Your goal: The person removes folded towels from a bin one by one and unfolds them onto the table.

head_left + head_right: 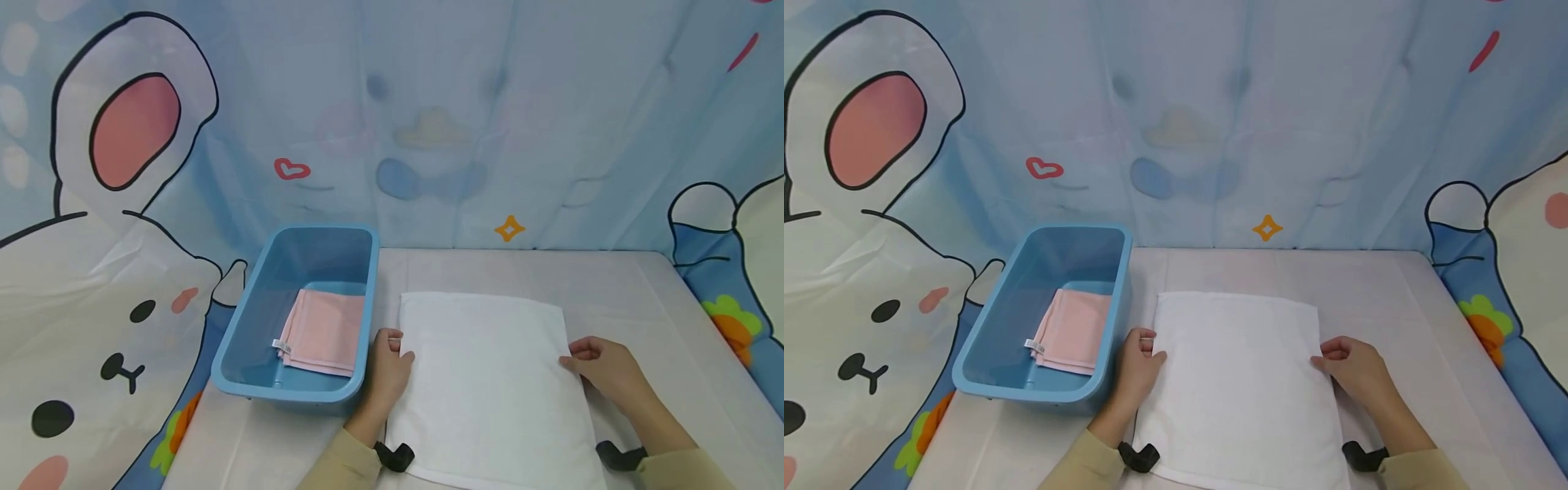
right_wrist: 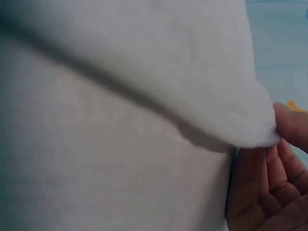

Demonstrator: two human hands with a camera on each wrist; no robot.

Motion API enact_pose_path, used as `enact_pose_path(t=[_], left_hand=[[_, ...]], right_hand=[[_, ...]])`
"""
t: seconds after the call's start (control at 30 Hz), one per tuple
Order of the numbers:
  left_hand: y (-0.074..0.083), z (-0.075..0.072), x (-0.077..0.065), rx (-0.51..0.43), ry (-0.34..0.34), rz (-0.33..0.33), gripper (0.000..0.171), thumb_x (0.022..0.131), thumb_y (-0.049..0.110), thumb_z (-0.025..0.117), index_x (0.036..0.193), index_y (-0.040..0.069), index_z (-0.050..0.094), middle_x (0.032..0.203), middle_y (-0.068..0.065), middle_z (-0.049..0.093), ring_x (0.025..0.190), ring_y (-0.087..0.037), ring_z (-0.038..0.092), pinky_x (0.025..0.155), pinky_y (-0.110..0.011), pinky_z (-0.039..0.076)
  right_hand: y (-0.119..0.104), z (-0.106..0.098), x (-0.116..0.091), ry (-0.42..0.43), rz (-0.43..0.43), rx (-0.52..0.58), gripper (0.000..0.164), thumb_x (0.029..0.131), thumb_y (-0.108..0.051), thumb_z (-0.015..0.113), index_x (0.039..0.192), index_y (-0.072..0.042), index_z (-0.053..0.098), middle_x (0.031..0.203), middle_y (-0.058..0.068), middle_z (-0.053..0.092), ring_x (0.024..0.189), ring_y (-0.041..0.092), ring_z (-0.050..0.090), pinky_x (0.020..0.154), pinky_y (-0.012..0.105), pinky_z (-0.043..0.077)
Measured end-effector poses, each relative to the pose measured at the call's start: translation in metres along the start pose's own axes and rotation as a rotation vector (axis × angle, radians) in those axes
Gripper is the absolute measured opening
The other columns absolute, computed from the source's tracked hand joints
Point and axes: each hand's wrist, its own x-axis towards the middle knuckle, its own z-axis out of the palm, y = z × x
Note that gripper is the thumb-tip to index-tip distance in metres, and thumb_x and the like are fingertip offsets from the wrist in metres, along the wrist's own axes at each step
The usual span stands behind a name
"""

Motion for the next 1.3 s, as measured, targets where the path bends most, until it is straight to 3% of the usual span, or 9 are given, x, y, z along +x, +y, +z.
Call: enact_pose_path(t=[0.27, 0.53, 0.83, 1.0, 1.3], left_hand=[[-0.002, 0.002, -0.001, 0.072, 0.025, -0.007, 0.031, 0.090, -0.004, 0.076, 0.118, 0.005, 0.066, 0.093, -0.013, 0.065, 0.078, -0.015, 0.054, 0.070, -0.031, 0.047], [-0.003, 0.003, -0.002, 0.150, 0.006, 0.007, 0.031, 0.089, -0.005, 0.077, 0.117, 0.005, 0.069, 0.091, -0.009, 0.065, 0.079, -0.015, 0.057, 0.071, -0.032, 0.050], [0.003, 0.011, -0.002, 0.156, -0.083, 0.024, 0.032, 0.091, -0.003, 0.077, 0.120, 0.008, 0.070, 0.094, -0.009, 0.065, 0.078, -0.013, 0.053, 0.069, -0.029, 0.047], [0.009, 0.017, -0.006, 0.186, -0.149, 0.035, 0.034, 0.092, 0.000, 0.077, 0.123, 0.010, 0.069, 0.100, -0.007, 0.066, 0.081, -0.011, 0.053, 0.071, -0.027, 0.049], [0.013, 0.038, -0.010, 0.178, -0.272, 0.019, 0.035, 0.094, 0.001, 0.077, 0.126, 0.013, 0.069, 0.101, -0.002, 0.060, 0.083, -0.010, 0.050, 0.072, -0.026, 0.047]], right_hand=[[0.003, 0.002, -0.004, 0.063, -0.089, 0.010, 0.045, 0.104, -0.029, 0.072, 0.134, 0.002, 0.062, 0.112, 0.017, 0.068, 0.084, 0.020, 0.064, 0.063, 0.026, 0.058], [0.007, 0.000, -0.001, 0.080, -0.095, 0.046, 0.042, 0.105, -0.021, 0.070, 0.140, 0.000, 0.059, 0.118, 0.020, 0.064, 0.084, 0.020, 0.066, 0.064, 0.028, 0.061], [0.018, -0.014, 0.000, 0.082, -0.093, 0.063, 0.043, 0.107, -0.019, 0.067, 0.142, 0.002, 0.057, 0.120, 0.022, 0.062, 0.081, 0.018, 0.067, 0.063, 0.032, 0.063], [0.027, -0.028, 0.005, 0.071, -0.049, 0.047, 0.048, 0.107, -0.021, 0.068, 0.146, 0.002, 0.054, 0.122, 0.024, 0.061, 0.084, 0.022, 0.066, 0.064, 0.031, 0.063], [0.051, -0.055, 0.014, 0.078, -0.002, 0.010, 0.051, 0.107, -0.023, 0.067, 0.148, 0.004, 0.051, 0.121, 0.026, 0.060, 0.083, 0.024, 0.066, 0.063, 0.030, 0.063]])
